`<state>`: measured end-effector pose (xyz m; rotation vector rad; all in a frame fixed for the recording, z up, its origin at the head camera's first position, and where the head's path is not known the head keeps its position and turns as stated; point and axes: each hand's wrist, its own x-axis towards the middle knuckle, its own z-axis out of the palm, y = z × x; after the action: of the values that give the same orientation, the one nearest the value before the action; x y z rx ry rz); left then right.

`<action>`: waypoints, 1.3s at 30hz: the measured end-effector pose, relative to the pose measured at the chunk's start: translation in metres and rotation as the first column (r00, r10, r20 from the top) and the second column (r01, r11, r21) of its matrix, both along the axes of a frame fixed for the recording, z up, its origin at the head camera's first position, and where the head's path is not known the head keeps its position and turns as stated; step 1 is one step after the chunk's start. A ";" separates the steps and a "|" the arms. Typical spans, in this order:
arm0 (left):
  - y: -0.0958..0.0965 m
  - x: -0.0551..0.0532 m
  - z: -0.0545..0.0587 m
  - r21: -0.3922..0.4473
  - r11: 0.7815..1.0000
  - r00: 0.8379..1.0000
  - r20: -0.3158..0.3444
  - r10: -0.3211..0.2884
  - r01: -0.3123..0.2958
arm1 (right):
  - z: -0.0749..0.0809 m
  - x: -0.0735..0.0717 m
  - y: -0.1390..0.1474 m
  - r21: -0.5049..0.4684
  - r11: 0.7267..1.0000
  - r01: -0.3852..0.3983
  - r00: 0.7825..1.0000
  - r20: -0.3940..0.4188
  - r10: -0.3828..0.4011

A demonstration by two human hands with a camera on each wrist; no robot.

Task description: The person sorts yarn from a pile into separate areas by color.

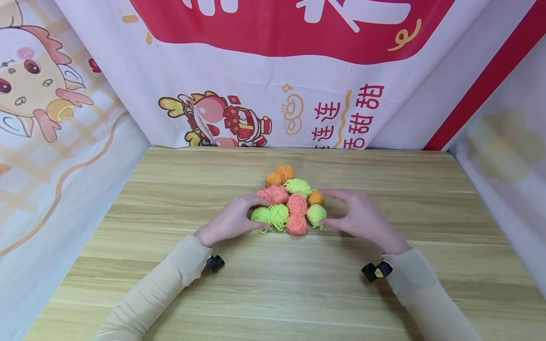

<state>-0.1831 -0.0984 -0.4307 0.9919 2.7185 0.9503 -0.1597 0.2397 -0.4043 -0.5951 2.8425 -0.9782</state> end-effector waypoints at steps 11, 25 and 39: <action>0.000 -0.002 -0.001 -0.013 1.000 1.000 -0.007 -0.008 0.008 | -0.013 0.000 -0.003 -0.053 0.996 -0.065 0.998 0.016 0.066; 0.000 0.000 0.001 -0.037 0.999 1.000 -0.001 -0.008 0.008 | -0.023 -0.003 -0.005 -0.083 0.991 -0.101 0.995 -0.002 0.101; 0.001 0.000 0.001 -0.053 0.999 1.000 0.009 -0.002 0.002 | -0.027 -0.006 -0.009 -0.102 0.989 -0.106 0.994 0.005 0.107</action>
<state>-0.1833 -0.0973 -0.4293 0.9782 2.7197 0.8760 -0.1652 0.2309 -0.4311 -0.7412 2.7323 -1.1093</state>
